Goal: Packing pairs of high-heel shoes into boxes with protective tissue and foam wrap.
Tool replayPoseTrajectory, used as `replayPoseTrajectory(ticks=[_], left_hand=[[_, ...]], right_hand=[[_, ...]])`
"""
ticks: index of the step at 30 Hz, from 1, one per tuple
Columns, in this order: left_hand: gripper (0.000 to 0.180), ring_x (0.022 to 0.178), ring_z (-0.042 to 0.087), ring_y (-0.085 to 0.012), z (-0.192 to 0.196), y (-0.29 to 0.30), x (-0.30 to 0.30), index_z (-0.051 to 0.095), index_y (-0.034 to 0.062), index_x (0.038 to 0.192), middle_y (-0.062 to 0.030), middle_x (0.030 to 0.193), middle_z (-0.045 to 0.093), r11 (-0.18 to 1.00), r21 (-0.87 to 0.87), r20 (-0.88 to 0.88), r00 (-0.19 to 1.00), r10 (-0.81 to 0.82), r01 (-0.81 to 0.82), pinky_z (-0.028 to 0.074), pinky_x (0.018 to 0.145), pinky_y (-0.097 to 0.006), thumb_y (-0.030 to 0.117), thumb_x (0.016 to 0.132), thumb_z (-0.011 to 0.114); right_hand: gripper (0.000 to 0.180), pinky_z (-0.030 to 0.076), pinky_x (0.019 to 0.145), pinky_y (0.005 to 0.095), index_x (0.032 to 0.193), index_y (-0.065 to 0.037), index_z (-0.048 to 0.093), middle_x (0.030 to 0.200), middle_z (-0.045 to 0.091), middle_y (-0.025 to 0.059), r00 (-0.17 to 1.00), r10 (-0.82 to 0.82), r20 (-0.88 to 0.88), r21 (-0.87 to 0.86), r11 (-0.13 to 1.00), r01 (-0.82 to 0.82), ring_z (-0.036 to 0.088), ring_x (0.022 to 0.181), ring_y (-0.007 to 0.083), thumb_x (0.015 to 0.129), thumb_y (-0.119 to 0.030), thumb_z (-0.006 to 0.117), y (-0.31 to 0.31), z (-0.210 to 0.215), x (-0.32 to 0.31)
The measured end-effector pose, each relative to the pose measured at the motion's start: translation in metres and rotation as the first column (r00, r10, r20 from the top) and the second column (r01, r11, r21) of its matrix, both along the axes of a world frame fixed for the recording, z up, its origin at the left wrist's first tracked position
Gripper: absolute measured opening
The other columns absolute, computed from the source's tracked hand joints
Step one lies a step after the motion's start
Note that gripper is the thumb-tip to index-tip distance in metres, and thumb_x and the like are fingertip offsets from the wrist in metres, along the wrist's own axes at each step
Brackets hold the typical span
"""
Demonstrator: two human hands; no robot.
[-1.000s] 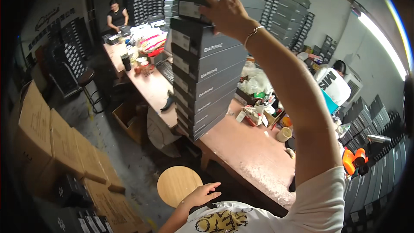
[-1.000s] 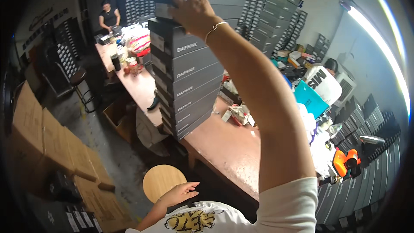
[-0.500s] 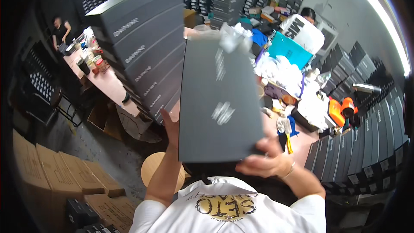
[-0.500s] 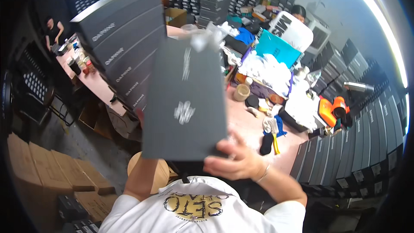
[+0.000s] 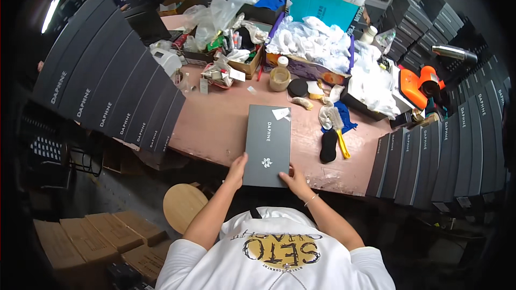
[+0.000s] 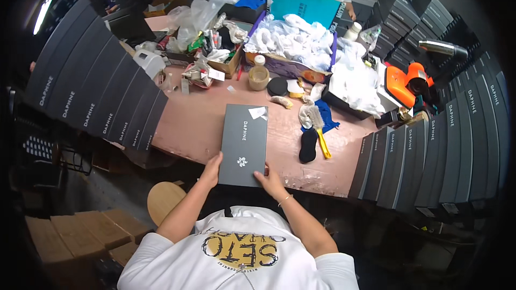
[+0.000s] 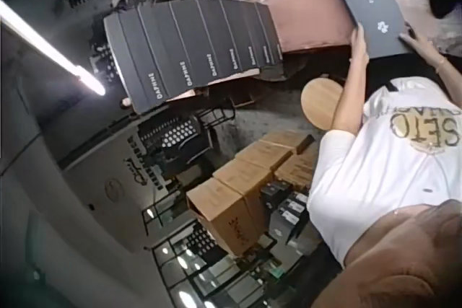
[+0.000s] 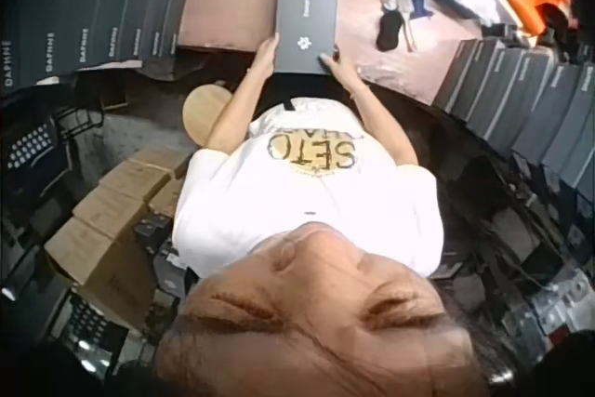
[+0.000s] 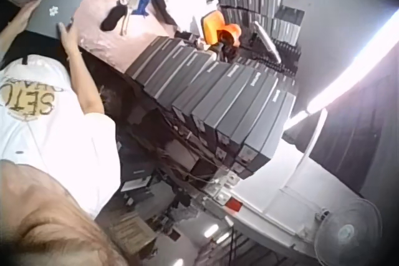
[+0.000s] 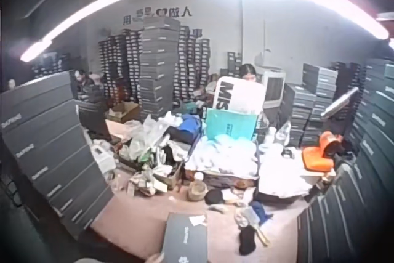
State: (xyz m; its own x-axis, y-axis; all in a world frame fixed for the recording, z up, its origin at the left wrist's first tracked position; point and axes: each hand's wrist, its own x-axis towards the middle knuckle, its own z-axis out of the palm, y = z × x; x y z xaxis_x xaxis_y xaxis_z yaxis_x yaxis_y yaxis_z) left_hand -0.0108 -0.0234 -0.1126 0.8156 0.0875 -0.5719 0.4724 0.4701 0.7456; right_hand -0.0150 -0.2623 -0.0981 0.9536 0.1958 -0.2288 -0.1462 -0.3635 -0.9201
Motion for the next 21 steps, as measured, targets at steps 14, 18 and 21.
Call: replayPoseTrajectory(ticks=[14, 18, 21], left_hand=[[0.061, 0.125, 0.04, -0.0236, 0.035, -0.003, 0.022, 0.05, 0.0027, 0.126, -0.0104, 0.129, 0.051, 0.937, -0.348, -0.073, 0.996, -0.054, 0.025, 0.029, 0.106, -0.039, 0.044, 0.084, 0.067], [0.072, 0.133, 0.033, -0.0253, 0.063, 0.045, 0.04, 0.027, 0.0023, 0.143, -0.0158, 0.146, 0.032, 0.968, 0.25, 0.184, 0.982, -0.038, -0.01, 0.028, 0.108, -0.04, 0.024, 0.087, 0.066], [0.071, 0.133, 0.034, -0.028, 0.082, 0.12, 0.046, 0.027, 0.0139, 0.145, -0.0164, 0.145, 0.035, 0.978, -0.062, 0.257, 0.95, -0.177, 0.199, 0.023, 0.109, -0.047, 0.055, 0.091, 0.047]], right_hand=[[0.044, 0.051, 0.07, 0.0312, 0.106, 0.001, 0.059, 0.094, 0.064, 0.0092, 0.768, -0.09, -0.634, 0.349, 0.853, 0.388, 0.062, 0.083, 0.0167, 0.087, -0.038, 0.064, -0.034, 0.048, 0.061], [0.037, 0.048, 0.061, 0.0243, 0.096, 0.001, 0.06, 0.079, 0.062, 0.0081, 0.888, -0.304, -0.345, 0.397, 0.81, 0.431, 0.058, 0.066, 0.0126, 0.084, -0.033, 0.069, 0.04, 0.105, 0.052], [0.044, 0.049, 0.076, 0.0314, 0.108, 0.0, 0.057, 0.094, 0.063, 0.0138, 0.975, 0.215, -0.051, 0.081, 0.974, -0.211, 0.062, 0.085, 0.0215, 0.08, -0.03, 0.072, 0.104, 0.119, 0.031]])
